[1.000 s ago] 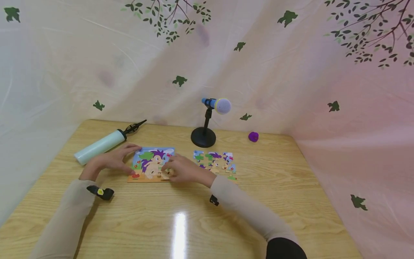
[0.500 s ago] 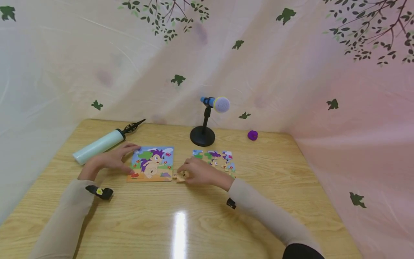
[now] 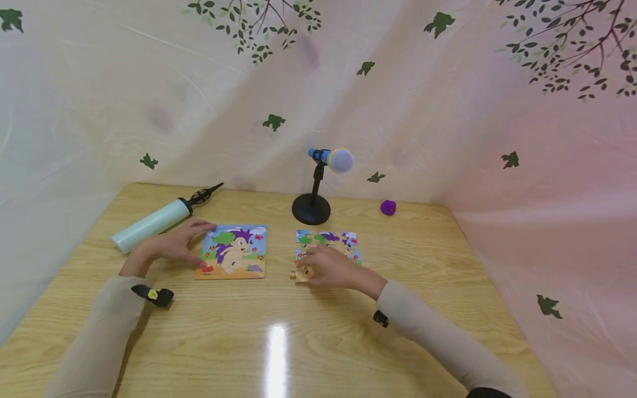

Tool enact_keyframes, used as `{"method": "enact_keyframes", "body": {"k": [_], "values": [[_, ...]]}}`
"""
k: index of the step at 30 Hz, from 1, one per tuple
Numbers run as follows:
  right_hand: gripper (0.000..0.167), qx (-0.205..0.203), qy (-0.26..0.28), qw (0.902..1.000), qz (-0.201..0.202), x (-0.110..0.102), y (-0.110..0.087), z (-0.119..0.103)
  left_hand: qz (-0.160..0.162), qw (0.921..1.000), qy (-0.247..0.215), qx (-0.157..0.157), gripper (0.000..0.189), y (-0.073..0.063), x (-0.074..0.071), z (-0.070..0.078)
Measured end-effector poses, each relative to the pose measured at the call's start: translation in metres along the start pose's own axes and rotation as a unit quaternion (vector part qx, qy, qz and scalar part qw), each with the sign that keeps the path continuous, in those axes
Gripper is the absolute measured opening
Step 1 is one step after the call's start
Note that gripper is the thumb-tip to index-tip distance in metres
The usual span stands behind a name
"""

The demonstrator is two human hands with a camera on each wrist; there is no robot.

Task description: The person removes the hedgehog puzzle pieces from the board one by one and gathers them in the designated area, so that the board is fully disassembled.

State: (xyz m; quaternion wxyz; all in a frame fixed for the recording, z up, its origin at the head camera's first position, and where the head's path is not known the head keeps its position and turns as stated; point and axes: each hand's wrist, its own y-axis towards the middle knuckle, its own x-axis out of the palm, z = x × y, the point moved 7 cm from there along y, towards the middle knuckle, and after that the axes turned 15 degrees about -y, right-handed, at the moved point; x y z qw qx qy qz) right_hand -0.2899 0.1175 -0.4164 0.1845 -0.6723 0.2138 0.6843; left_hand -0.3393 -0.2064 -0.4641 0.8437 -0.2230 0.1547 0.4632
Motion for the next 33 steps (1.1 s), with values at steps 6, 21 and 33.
{"method": "enact_keyframes", "body": {"k": [6,21,33], "values": [[0.036,0.01,0.0,0.9999,0.001,-0.003,-0.014,0.007,0.001,1.0,-0.003,0.001,0.102,-0.002,0.0,0.001],[0.036,0.014,-0.015,0.9998,0.005,0.006,-0.034,0.023,0.0,1.0,0.001,-0.003,0.103,0.0,0.001,0.0],[0.032,0.041,0.007,0.9991,-0.011,0.006,-0.05,0.03,0.004,1.0,0.005,-0.005,0.102,0.0,0.001,0.0]]}}
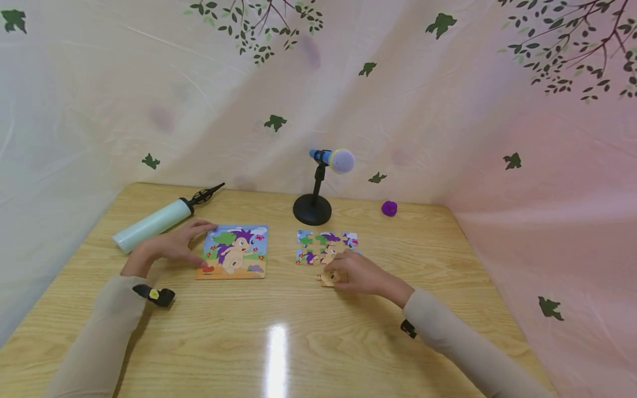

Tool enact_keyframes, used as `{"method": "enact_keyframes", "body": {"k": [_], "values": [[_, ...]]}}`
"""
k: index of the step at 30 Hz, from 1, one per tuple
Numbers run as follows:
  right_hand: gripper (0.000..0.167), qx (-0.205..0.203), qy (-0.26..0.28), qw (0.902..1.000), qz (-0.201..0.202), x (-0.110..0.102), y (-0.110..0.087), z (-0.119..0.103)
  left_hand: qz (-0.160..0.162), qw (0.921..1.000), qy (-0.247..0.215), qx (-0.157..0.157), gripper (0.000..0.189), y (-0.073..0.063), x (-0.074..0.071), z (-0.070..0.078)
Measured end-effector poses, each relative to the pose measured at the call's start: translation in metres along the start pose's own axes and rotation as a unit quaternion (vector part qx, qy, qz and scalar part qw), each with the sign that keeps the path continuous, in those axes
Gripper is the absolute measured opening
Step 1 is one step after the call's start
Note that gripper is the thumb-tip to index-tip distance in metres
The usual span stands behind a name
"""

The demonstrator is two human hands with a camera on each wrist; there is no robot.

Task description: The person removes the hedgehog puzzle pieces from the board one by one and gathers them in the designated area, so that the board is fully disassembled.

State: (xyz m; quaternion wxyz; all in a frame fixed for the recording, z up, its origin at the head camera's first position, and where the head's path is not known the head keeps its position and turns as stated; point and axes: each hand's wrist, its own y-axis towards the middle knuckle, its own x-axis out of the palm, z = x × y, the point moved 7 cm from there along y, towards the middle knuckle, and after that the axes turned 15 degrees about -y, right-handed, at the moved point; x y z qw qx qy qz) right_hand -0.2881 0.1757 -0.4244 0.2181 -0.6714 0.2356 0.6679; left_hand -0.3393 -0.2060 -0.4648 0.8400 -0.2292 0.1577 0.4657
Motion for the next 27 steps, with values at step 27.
{"method": "enact_keyframes", "body": {"k": [27], "values": [[0.033,0.02,0.013,0.9997,-0.008,0.011,-0.003,0.008,-0.003,1.0,-0.005,0.001,0.102,0.0,0.0,0.0]]}}
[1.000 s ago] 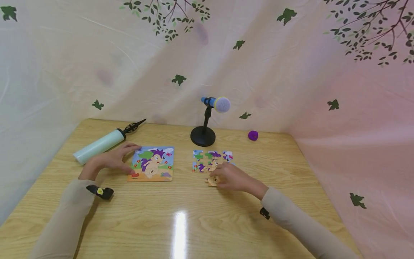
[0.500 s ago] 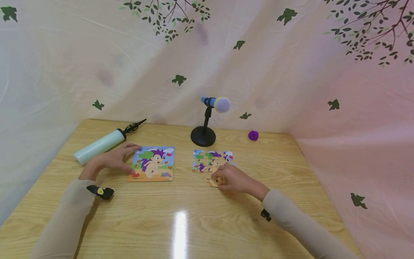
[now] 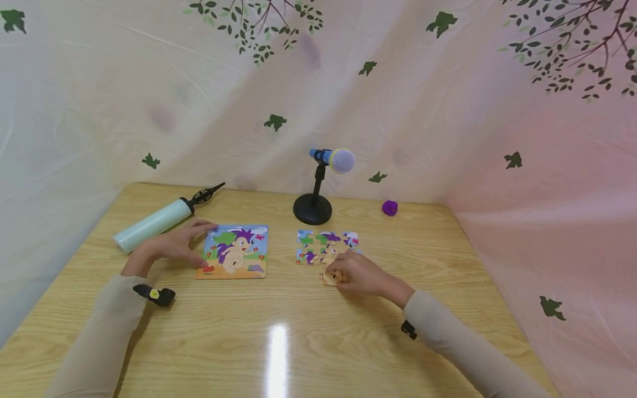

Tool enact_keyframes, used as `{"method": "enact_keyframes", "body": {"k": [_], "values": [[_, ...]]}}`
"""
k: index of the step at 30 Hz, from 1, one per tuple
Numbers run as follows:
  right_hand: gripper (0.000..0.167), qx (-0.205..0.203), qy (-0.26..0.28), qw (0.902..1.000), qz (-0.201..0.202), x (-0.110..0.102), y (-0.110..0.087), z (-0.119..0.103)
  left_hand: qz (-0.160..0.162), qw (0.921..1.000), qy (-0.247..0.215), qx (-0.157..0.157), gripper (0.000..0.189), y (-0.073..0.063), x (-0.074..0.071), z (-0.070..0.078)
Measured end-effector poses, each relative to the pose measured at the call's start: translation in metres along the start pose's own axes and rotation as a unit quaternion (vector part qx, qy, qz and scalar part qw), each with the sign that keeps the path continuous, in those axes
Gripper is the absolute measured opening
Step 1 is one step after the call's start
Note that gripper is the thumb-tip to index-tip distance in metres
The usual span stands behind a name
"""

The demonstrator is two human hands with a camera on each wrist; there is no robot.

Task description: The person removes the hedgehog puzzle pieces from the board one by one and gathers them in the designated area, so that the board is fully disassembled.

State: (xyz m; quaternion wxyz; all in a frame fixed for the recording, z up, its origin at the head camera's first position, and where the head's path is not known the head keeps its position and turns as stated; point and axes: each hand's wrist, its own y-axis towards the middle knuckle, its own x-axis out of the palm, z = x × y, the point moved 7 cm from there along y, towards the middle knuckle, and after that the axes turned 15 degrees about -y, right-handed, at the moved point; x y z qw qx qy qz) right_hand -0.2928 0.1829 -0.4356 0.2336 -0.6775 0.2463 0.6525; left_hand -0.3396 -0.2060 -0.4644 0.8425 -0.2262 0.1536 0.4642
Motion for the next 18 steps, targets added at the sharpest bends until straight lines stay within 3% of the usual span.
{"method": "enact_keyframes", "body": {"k": [18], "values": [[0.033,-0.01,0.006,0.9999,0.013,-0.0016,0.0025,-0.004,-0.002,1.0,-0.003,0.0,0.104,-0.003,-0.0006,0.0023]]}}
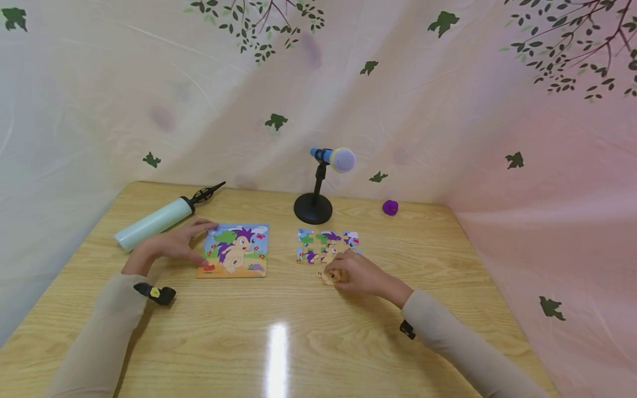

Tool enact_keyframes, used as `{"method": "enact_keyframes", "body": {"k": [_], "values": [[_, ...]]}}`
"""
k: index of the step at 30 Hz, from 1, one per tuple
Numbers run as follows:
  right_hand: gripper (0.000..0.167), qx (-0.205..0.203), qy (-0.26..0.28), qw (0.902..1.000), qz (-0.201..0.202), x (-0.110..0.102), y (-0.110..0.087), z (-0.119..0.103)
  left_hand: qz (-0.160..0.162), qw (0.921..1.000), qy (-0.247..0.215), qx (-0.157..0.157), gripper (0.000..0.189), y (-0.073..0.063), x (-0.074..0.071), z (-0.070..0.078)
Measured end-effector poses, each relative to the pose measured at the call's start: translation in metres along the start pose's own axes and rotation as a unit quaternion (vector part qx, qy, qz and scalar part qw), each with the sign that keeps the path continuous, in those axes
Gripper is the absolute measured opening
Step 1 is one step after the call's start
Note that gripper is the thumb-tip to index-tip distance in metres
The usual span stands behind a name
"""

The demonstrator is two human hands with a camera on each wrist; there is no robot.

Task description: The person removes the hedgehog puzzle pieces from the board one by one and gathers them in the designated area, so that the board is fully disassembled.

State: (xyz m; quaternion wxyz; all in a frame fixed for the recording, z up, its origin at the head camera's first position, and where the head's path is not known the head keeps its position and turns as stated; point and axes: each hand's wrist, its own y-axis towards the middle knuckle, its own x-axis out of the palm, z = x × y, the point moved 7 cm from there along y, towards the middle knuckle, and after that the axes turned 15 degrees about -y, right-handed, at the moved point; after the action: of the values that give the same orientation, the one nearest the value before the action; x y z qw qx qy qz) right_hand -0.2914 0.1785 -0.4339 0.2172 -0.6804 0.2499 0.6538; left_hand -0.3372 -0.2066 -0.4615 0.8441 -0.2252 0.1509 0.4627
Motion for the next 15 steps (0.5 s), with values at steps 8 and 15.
{"method": "enact_keyframes", "body": {"k": [8,15], "values": [[0.033,0.001,0.0,1.0,-0.002,0.0006,0.0004,0.0003,-0.003,1.0,0.004,0.004,0.104,0.0012,0.0,0.0007],[0.033,0.001,-0.003,1.0,-0.002,0.0015,0.0005,0.0003,-0.001,1.0,-0.001,0.002,0.103,0.001,0.0002,0.0008]]}}
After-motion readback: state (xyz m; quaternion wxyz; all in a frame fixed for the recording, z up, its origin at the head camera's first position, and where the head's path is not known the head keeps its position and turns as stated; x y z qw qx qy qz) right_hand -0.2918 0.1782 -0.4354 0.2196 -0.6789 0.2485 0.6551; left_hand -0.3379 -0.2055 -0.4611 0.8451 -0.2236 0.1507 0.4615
